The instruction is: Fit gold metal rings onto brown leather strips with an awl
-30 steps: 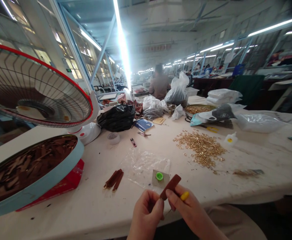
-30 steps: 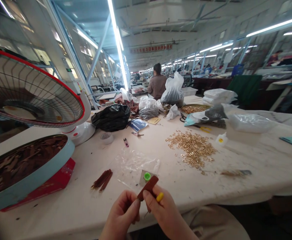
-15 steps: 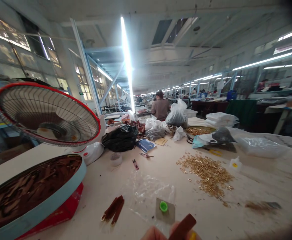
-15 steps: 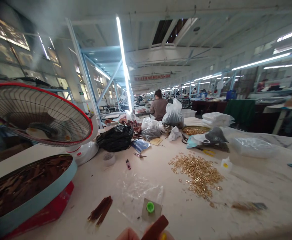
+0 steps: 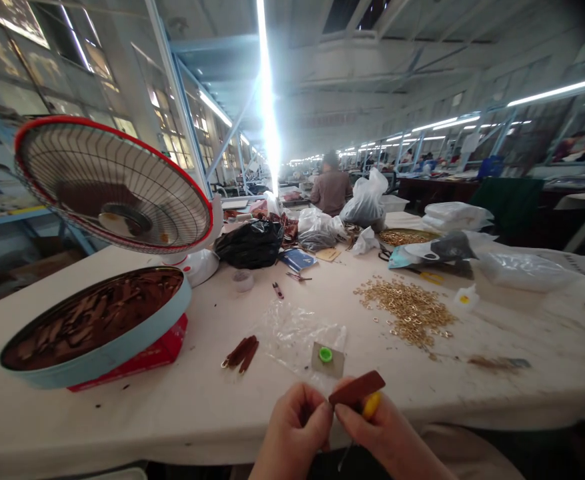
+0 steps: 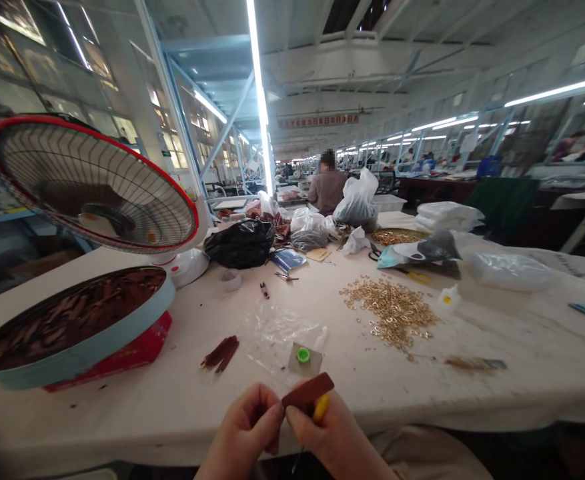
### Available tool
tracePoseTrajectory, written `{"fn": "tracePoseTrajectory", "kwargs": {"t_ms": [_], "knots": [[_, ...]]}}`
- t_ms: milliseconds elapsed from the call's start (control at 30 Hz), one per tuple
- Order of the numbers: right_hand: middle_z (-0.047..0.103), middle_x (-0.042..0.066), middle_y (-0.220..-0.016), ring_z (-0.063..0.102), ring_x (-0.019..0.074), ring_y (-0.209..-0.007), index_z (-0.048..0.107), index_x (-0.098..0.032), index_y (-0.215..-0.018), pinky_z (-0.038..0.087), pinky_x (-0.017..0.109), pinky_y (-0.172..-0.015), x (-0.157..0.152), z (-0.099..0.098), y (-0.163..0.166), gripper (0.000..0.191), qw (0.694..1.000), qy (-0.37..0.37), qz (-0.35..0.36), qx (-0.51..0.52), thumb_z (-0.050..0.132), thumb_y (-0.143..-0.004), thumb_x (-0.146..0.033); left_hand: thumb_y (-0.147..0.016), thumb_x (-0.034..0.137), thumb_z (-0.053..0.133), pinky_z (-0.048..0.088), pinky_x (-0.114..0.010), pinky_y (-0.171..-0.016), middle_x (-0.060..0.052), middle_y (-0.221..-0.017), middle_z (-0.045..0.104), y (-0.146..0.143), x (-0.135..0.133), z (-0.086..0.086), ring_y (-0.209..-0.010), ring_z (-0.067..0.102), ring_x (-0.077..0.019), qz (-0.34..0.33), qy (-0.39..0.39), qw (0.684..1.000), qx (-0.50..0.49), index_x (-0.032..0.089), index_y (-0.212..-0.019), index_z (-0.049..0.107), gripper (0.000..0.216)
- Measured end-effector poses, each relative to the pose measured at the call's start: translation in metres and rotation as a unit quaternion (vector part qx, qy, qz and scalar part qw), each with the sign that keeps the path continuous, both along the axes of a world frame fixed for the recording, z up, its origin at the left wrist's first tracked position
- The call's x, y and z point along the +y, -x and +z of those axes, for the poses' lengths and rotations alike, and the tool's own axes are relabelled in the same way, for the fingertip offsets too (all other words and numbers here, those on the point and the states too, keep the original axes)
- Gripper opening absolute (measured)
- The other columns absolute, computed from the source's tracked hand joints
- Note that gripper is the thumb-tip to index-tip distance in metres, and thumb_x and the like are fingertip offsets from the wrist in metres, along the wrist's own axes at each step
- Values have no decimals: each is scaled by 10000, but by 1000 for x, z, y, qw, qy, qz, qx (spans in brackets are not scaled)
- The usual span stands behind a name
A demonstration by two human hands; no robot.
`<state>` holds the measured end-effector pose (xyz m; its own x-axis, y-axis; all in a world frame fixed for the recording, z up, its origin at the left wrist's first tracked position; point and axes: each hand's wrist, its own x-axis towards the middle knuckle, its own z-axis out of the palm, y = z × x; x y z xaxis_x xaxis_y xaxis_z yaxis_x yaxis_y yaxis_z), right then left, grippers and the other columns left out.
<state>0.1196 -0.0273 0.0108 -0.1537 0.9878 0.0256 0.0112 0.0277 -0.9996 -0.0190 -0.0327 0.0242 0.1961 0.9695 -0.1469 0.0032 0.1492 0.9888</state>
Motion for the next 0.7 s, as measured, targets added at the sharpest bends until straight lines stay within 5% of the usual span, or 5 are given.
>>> {"fn": "tracePoseTrajectory", "kwargs": {"t_ms": [167, 367, 500, 700], "knots": [[444, -41, -568, 432, 126, -548, 503, -175, -644, 356, 228, -507, -2, -10, 2, 62, 996, -43, 59, -44, 517, -659, -233, -699, 263, 476, 268, -233, -496, 64, -539, 355, 1, -13, 0, -517, 333, -99, 9, -77, 992, 96, 203, -610, 386, 140], [462, -36, -605, 464, 143, -605, 503, -179, -679, 393, 238, -575, -15, -10, 11, 102, 994, -1, 105, -42, 525, -694, -278, -687, 195, 429, 274, -241, -515, 63, -558, 347, 8, -33, 9, -546, 333, -106, 0, -87, 983, 159, 204, -617, 366, 95], [428, -45, -545, 427, 127, -533, 513, -172, -682, 368, 229, -512, -14, -16, 14, 235, 993, 3, 112, -50, 538, -743, -398, -697, 188, 431, 310, -221, -506, 65, -545, 380, 27, -24, -3, -535, 381, -106, 21, -103, 971, 213, 206, -613, 388, 96], [450, -48, -521, 398, 114, -470, 544, -198, -915, 364, 211, -457, -5, -34, -28, 413, 997, -7, -80, -8, 454, -799, -584, -796, 240, 358, 390, -279, -626, -19, -662, 554, 113, 44, -46, -661, 546, -176, 212, -92, 872, 432, 196, -705, 446, 134]]}}
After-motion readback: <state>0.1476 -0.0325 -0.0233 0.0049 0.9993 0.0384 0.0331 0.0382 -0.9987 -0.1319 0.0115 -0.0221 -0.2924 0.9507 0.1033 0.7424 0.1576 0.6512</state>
